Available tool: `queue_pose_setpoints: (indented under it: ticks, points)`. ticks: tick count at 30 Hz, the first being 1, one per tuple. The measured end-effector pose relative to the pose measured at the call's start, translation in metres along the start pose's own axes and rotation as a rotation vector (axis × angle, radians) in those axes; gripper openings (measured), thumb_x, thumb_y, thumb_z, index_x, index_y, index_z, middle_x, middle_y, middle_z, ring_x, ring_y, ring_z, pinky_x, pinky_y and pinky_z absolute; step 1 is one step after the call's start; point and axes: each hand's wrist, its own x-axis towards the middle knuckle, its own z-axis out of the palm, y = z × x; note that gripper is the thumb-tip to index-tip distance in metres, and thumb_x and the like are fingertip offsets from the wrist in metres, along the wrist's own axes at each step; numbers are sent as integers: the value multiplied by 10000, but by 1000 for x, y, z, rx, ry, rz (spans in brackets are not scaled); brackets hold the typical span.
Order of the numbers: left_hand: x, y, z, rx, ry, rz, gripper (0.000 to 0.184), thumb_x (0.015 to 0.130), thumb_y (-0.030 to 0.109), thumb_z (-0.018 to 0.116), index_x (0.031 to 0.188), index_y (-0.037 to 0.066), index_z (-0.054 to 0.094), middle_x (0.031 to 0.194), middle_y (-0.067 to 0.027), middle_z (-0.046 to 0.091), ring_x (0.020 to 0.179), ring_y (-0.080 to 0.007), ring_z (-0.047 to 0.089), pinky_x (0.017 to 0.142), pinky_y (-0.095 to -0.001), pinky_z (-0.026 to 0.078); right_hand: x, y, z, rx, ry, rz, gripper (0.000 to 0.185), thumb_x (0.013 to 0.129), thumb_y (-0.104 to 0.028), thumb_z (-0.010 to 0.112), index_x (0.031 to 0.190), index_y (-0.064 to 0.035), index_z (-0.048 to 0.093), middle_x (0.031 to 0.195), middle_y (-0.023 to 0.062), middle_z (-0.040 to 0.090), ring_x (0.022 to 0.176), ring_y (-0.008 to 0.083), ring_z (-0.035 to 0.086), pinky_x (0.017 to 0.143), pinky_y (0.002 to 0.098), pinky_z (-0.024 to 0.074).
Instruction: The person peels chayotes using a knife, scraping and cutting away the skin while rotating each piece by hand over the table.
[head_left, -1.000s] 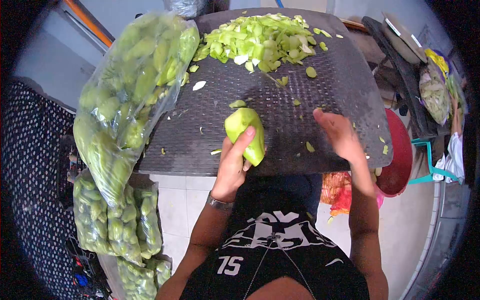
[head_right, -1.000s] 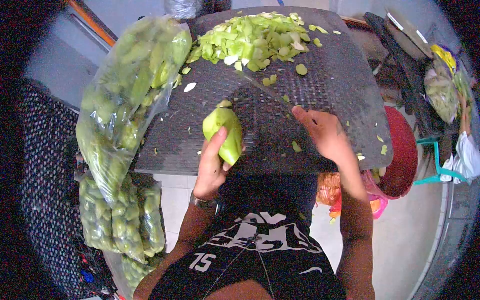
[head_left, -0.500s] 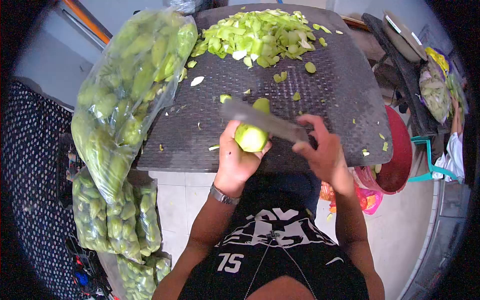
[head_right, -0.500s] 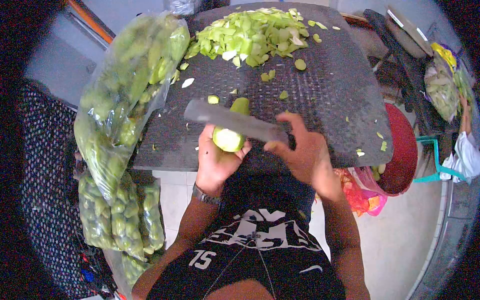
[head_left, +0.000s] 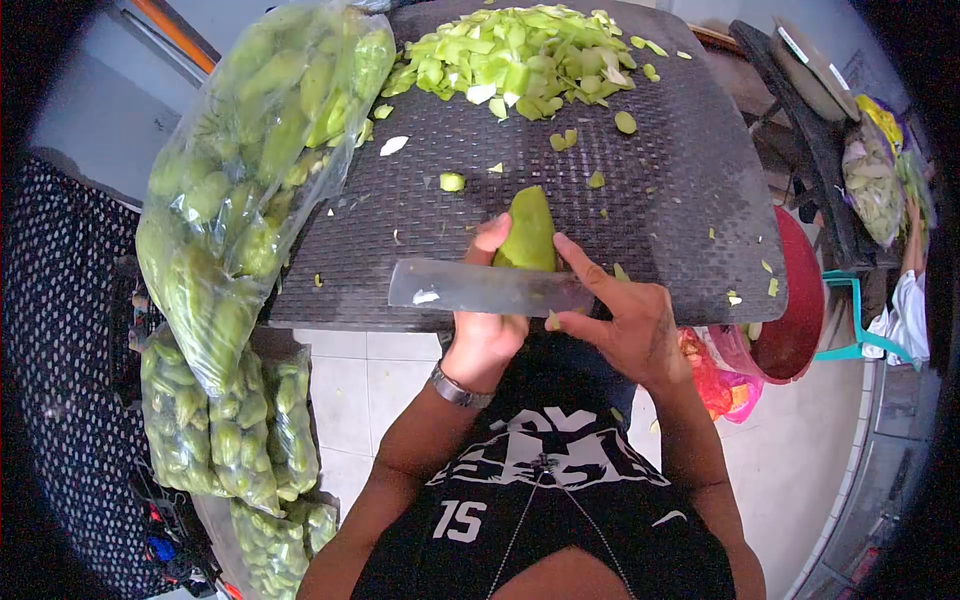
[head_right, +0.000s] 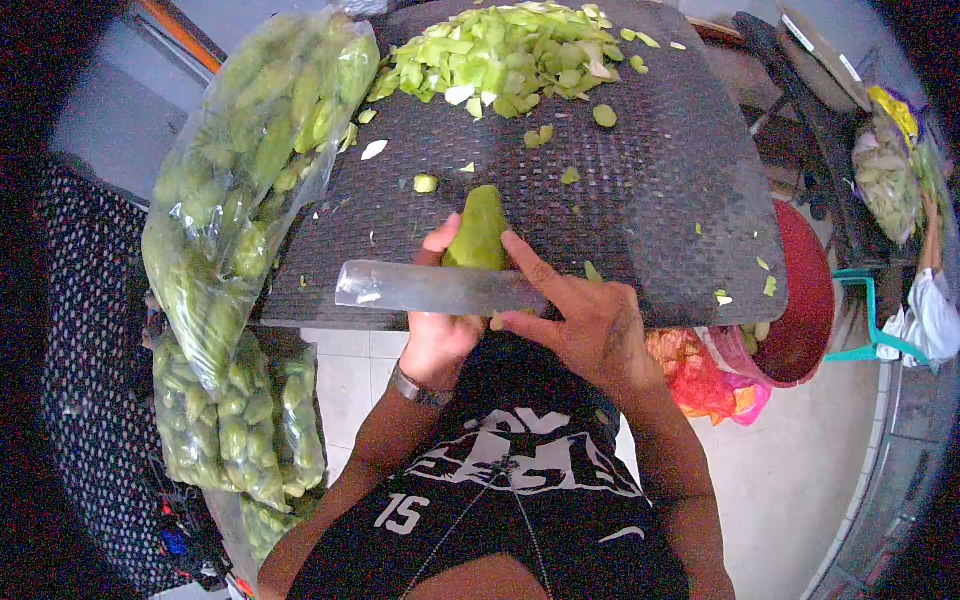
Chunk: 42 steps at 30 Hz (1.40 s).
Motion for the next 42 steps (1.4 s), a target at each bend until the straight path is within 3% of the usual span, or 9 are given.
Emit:
queue_pose_setpoints:
  ticks: [4, 7, 11, 17, 22, 32, 36, 37, 42]
  points:
    - [-1, 1, -1, -8, -7, 19, 415, 972, 426, 624, 1212, 90, 664, 1085, -76, 722, 972, -237, 700, 815, -409, 577, 6, 7, -5, -24, -77, 42, 752, 781, -341, 839, 1473, -212, 572, 882, 189, 707, 730, 367, 694, 646, 418, 527]
    - [-8, 0, -6, 12, 44, 39, 410, 990, 414, 595, 1231, 86, 643, 1077, -76, 713, 942, -235, 703, 735, -401, 591, 10, 13, -11, -52, -169, 55, 697, 863, -499, 751, 1497, -317, 526, 951, 146, 759, 803, 338, 740, 701, 431, 577]
    - [-18, 19, -4, 119, -40, -23, 441, 1024, 430, 535, 1283, 81, 607, 1067, -91, 707, 885, -253, 711, 629, -392, 588, 18, 63, -16, 191, 44, 264, 429, 964, -343, 708, 1357, -175, 666, 1233, 211, 688, 1117, 297, 711, 890, 394, 570]
    - [-15, 30, 15, 97, 92, -21, 475, 1022, 466, 543, 1272, 71, 624, 1105, -108, 712, 961, -270, 706, 802, -431, 585, 28, 58, -40, 142, 69, 255, 462, 1000, -321, 672, 1342, -13, 640, 1148, 261, 715, 1073, 280, 731, 887, 395, 557]
    - [-1, 10, -1, 2, 74, 11, 516, 996, 468, 607, 1338, 82, 592, 1195, -95, 686, 1056, -285, 686, 919, -481, 556, 11, 10, -9, -64, -68, 149, 583, 906, -538, 709, 1216, -49, 647, 901, 222, 736, 833, 396, 738, 717, 476, 576]
    - [7, -5, 2, 29, 42, 37, 509, 963, 475, 619, 1273, 71, 635, 1138, -113, 704, 1009, -300, 692, 834, -461, 574, 11, 20, -5, -157, -66, -23, 575, 869, -564, 722, 1183, -95, 612, 795, 180, 726, 734, 402, 721, 646, 516, 568]
    - [-11, -1, 10, 5, 168, 52, 493, 986, 465, 584, 1277, 71, 632, 1119, -107, 712, 939, -290, 712, 705, -448, 594, 17, 40, -11, -165, 4, 102, 539, 875, -573, 719, 1153, -117, 652, 766, 212, 706, 745, 427, 712, 643, 520, 561]
    - [-8, 7, 2, 89, 34, -51, 473, 1003, 460, 561, 1268, 76, 640, 1102, -109, 713, 895, -288, 718, 654, -430, 594, 19, 50, -13, -205, 23, 148, 524, 880, -569, 718, 1141, -119, 664, 761, 221, 699, 752, 436, 709, 642, 520, 557]
    - [-15, 22, 14, 64, 31, -117, 452, 1008, 464, 565, 1234, 81, 645, 1019, -79, 722, 893, -244, 715, 696, -395, 583, 48, 96, -31, -77, 144, 361, 431, 960, -505, 664, 999, -79, 722, 760, 280, 661, 788, 490, 676, 646, 505, 527]
